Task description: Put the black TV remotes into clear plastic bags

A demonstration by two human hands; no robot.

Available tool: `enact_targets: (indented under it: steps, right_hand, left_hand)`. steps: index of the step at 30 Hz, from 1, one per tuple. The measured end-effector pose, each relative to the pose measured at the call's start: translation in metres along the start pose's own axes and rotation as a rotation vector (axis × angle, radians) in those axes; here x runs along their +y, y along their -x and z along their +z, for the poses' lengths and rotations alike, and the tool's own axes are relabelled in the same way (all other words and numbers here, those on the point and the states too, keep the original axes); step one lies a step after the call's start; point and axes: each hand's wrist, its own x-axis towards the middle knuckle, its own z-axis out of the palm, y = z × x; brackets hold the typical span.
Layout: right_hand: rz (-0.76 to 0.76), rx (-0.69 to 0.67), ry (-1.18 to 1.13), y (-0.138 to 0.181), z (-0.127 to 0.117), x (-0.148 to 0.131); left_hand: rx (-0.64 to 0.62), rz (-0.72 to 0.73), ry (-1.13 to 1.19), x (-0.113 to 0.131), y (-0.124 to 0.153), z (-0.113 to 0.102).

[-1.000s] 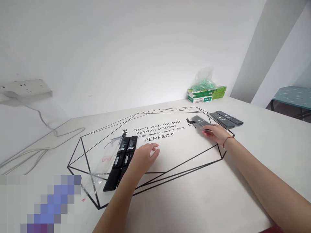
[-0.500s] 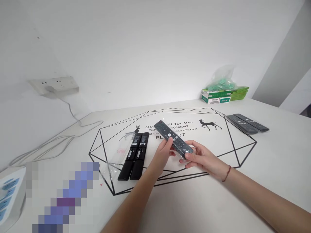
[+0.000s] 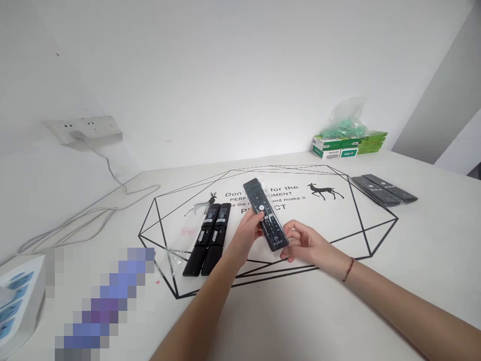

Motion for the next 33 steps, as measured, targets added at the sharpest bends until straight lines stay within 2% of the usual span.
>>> enact_targets:
  steps: [5, 9, 12, 15, 17, 21, 25, 28, 33]
  right_hand:
    - [0.01, -0.036, 0.034, 0.0, 0.003, 0.003]
    - [-0.022, -0.061, 0.07, -0.002, 0.003, 0.007]
    - [-0.008, -0.03, 0.117, -0.002, 0.004, 0.009]
    - [-0.012, 0.006, 0.259, -0.001, 0.005, 0.008]
    - [-0.097, 0.044, 0.413, 0.001, 0.005, 0.006]
    - [-0.395, 0.063, 0.705, 0.004, 0.004, 0.0]
    - [-0.589, 0.07, 0.858, 0.007, 0.004, -0.004]
    - [-0.647, 0.046, 0.909, 0.007, 0.004, -0.008]
    - [-0.641, 0.035, 0.904, 0.008, 0.002, -0.013]
  left_hand:
    - [-0.023, -0.012, -0.012, -0.001, 0.001, 0.0]
    - [0.019, -0.048, 0.014, 0.001, 0.001, 0.001]
    - [0.035, -0.048, 0.085, 0.004, 0.001, 0.003]
    - [0.069, -0.083, 0.17, 0.006, 0.002, 0.005]
    - [0.085, -0.137, 0.209, 0.007, 0.002, 0.007]
    - [0.049, -0.23, 0.206, 0.002, 0.001, 0.008]
    - [0.012, -0.235, 0.189, -0.006, -0.002, 0.005]
    - [0.041, -0.222, 0.192, -0.008, -0.003, 0.006]
    - [0.122, -0.265, 0.261, -0.009, -0.003, 0.011]
